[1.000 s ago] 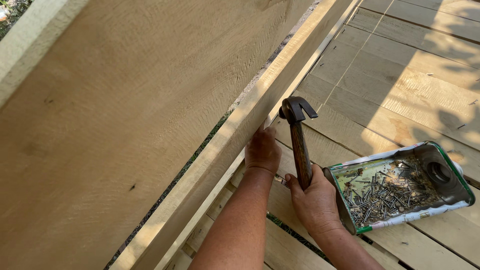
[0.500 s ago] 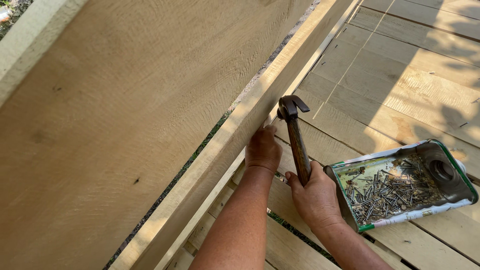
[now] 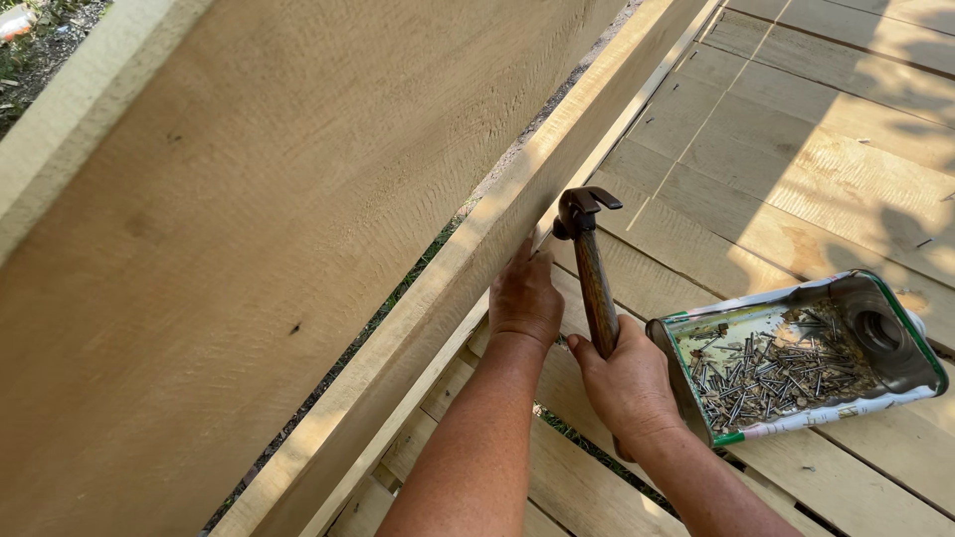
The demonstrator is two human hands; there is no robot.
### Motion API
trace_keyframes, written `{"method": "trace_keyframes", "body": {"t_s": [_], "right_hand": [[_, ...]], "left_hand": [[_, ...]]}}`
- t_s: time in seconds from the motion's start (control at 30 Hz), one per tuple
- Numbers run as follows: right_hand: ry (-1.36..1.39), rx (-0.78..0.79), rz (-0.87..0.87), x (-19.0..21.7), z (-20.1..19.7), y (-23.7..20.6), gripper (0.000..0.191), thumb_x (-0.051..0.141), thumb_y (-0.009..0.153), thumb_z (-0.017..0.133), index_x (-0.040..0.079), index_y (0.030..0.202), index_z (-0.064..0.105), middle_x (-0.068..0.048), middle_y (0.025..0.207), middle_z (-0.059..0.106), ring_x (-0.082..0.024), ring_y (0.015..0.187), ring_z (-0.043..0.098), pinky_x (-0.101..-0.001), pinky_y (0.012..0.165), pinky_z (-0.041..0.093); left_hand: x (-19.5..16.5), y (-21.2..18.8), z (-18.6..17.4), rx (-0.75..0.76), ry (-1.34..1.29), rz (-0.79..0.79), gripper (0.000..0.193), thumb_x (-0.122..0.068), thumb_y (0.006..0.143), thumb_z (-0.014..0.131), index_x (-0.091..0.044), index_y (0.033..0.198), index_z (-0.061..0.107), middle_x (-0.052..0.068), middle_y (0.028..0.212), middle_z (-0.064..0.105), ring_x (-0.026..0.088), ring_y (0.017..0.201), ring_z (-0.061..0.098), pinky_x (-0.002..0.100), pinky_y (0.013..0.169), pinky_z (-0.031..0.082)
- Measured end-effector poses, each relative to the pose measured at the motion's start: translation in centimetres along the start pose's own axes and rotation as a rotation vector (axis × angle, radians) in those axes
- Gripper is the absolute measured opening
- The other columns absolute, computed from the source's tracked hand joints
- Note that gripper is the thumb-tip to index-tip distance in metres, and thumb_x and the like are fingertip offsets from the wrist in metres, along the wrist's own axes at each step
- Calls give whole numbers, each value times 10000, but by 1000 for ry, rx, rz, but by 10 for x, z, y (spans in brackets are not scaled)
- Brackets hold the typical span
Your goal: The person hammers nails into a wooden frame and then into the slats of a wooden deck. They repeatedly pick nails from a metal tin and drive them into the wood using a claw hammer.
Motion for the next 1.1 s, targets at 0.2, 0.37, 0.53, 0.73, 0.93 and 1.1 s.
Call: {"method": "trace_keyframes", "body": {"t_s": [0.2, 0.37, 0.53, 0.73, 0.93, 1.1], "right_hand": [[333, 0, 62, -16, -27, -19, 354, 355, 931, 716, 45, 1032, 578, -87, 649, 609, -192, 505, 605, -384, 482, 544], [457, -68, 42, -31, -68, -25, 347, 353, 947, 711, 47, 1054, 587, -88, 613, 564, -194, 474, 550, -380, 449, 486], [419, -201, -99, -49, -110, -42, 311, 310, 932, 742, 55, 1079, 640, -41, 736, 620, -143, 678, 575, -344, 652, 522], [319, -178, 84, -99, -124, -53, 294, 314, 934, 735, 79, 1091, 655, -37, 742, 631, -140, 702, 590, -366, 688, 533], [374, -174, 74, -122, -131, -67, 335, 352, 908, 745, 93, 1105, 662, -20, 745, 625, -135, 676, 566, -356, 652, 533], [407, -180, 93, -137, -143, -74, 354, 352, 886, 753, 104, 1121, 659, -21, 731, 642, -125, 670, 575, -341, 664, 539]], "left_hand": [[-4, -19, -8, -22, 85, -52, 509, -75, 848, 579, -101, 1353, 628, 155, 1576, 410, 350, 1390, 406, 508, 1102, 336], [-63, -43, -22, -232, 146, 136, 387, -136, 834, 638, -51, 1210, 672, 192, 1473, 517, 391, 1410, 436, 501, 1171, 340], [-159, -76, 9, 74, -137, 443, 258, -140, 922, 655, -125, 1175, 703, 59, 1263, 677, 263, 1237, 601, 389, 1055, 537], [-197, -92, 67, 528, 214, 439, 326, -191, 834, 763, -82, 1126, 670, 124, 1242, 565, 305, 1132, 606, 436, 911, 541], [-197, -99, 93, 626, 275, 334, 312, -144, 868, 749, -83, 1171, 712, 135, 1143, 712, 295, 1049, 701, 433, 918, 587], [-188, -99, 83, 495, -92, 214, 179, -127, 844, 751, -102, 1014, 799, 119, 1061, 760, 283, 951, 727, 391, 893, 567]]}}
Point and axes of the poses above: each hand's wrist, its own y-axis towards the middle knuckle, its own z-axis out of the palm, x = y × z, the point moved 10 cm from there along y, towards the middle knuckle
